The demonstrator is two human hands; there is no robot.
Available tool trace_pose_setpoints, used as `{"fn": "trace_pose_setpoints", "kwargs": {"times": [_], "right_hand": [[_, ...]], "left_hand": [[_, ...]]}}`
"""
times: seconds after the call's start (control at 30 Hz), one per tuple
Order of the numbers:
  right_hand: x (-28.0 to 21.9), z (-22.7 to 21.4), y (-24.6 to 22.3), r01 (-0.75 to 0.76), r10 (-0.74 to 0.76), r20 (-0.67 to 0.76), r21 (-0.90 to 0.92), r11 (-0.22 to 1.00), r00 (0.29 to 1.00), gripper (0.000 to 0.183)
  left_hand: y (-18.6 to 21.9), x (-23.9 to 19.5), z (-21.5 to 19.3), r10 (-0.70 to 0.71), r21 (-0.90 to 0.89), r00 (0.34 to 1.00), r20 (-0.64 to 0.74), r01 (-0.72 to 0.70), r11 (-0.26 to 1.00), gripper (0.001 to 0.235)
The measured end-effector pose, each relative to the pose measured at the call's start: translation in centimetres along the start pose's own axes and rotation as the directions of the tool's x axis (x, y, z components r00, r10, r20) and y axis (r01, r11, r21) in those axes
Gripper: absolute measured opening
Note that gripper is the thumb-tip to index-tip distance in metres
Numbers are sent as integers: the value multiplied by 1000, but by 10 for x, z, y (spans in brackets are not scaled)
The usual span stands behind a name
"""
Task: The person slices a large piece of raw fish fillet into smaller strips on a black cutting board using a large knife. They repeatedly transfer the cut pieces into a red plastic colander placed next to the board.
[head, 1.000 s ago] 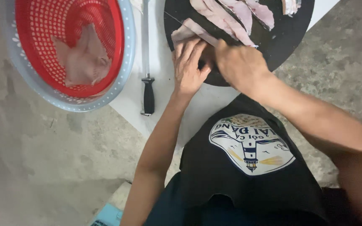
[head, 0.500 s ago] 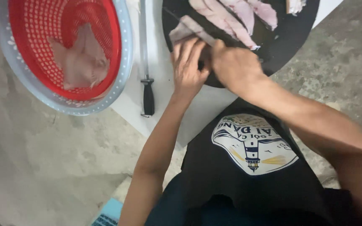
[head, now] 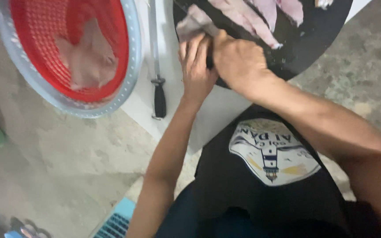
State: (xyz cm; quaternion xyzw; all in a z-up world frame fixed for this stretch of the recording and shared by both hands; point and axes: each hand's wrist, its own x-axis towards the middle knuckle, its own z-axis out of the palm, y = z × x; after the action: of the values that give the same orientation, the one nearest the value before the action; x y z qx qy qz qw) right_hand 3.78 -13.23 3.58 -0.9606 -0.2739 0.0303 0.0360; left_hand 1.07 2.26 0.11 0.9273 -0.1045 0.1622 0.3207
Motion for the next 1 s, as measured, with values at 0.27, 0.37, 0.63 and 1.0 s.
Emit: {"fn": "trace_pose_setpoints", "kwargs": {"times": [0.27, 0.37, 0.63, 1.0], "right_hand": [[-79, -12, 8, -48, 53, 199, -34, 998, 979, 7], [-62, 2, 7, -5, 7, 81, -26, 1000, 997, 27], [-103, -15, 22, -85, 59, 238, 101, 991, 969, 13], [-90, -67, 34, -145, 145, 8, 80, 986, 989, 22]], "left_hand": [[-4, -7, 10, -46, 7, 992, -120, 47, 999, 37], [0, -11, 12, -40, 1, 994, -104, 40, 999, 37], [-3, -9, 12, -68, 22, 989, -130, 72, 997, 32], [12, -11, -16, -58, -70, 993, -106, 51, 996, 32]]}}
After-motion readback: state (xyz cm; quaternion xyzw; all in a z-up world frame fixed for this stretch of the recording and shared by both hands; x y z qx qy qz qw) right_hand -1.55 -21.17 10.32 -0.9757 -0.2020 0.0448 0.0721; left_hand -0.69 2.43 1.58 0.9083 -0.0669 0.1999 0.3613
